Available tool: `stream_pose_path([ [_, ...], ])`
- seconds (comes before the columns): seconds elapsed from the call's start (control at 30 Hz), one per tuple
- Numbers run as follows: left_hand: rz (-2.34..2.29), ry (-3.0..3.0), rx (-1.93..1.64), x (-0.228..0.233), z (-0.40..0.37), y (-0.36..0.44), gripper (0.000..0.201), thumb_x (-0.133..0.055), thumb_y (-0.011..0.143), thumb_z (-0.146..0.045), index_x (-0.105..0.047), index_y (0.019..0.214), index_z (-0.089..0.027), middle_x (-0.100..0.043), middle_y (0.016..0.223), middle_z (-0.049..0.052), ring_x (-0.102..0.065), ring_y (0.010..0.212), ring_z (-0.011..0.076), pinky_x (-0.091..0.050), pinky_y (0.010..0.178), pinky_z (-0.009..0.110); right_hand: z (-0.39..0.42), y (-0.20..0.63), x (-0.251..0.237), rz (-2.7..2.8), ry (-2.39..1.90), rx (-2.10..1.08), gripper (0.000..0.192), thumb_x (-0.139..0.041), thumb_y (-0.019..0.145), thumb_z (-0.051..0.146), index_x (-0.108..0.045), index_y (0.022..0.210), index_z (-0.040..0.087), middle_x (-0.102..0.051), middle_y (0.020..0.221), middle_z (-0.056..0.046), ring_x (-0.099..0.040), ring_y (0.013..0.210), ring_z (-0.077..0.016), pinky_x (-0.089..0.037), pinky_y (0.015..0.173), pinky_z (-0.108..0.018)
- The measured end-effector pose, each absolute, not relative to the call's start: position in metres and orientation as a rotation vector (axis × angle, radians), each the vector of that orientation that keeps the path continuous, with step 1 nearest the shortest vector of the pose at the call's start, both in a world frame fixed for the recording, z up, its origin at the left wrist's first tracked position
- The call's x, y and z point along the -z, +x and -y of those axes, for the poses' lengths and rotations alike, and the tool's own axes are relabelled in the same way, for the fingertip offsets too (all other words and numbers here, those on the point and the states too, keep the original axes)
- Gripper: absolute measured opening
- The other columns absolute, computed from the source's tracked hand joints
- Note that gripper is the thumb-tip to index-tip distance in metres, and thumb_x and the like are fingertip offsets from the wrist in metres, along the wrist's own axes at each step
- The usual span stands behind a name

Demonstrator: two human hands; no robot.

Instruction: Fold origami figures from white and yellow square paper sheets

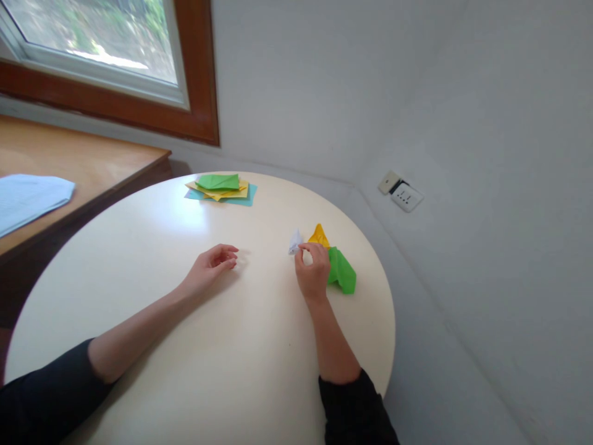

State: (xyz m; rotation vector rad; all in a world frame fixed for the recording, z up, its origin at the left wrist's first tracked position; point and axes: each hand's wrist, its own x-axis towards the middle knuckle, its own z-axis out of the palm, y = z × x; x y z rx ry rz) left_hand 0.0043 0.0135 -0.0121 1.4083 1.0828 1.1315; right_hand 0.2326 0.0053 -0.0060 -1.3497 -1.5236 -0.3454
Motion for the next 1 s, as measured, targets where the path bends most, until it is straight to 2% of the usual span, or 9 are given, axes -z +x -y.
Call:
stream_pose_path([
  [0.73,-1.108,1.434,-1.121,0.0137,-0.0153,0.0035,0.027,-0.058,0.065,-0.030,-0.058,0.089,-0.016,-0.057,0.078,0.001,-0.055,0.069,0.0137,-0.043,0.067,0.027,-0.0035,0.2295,0.0049,1.518,-1.339,0.312,0.016,-0.047,0.070,0.011,-0.059,0.078,0.018,-0.062,0.079,-0.005,-0.056,0.077,-0.0186,-0.045,0.064,-0.030],
  [1.0,-1.106,1.429,-1.110,0.0115,-0.0141,0.0038,0.028,-0.057,0.065,-0.031,-0.057,0.089,-0.016,-0.056,0.078,0.001,-0.055,0.071,0.0136,-0.043,0.069,0.027,-0.0053,0.2332,0.0049,1.511,-1.392,0.264,0.019,-0.045,0.072,0.013,-0.060,0.083,0.017,-0.062,0.084,-0.007,-0.056,0.083,-0.0202,-0.046,0.074,-0.035],
])
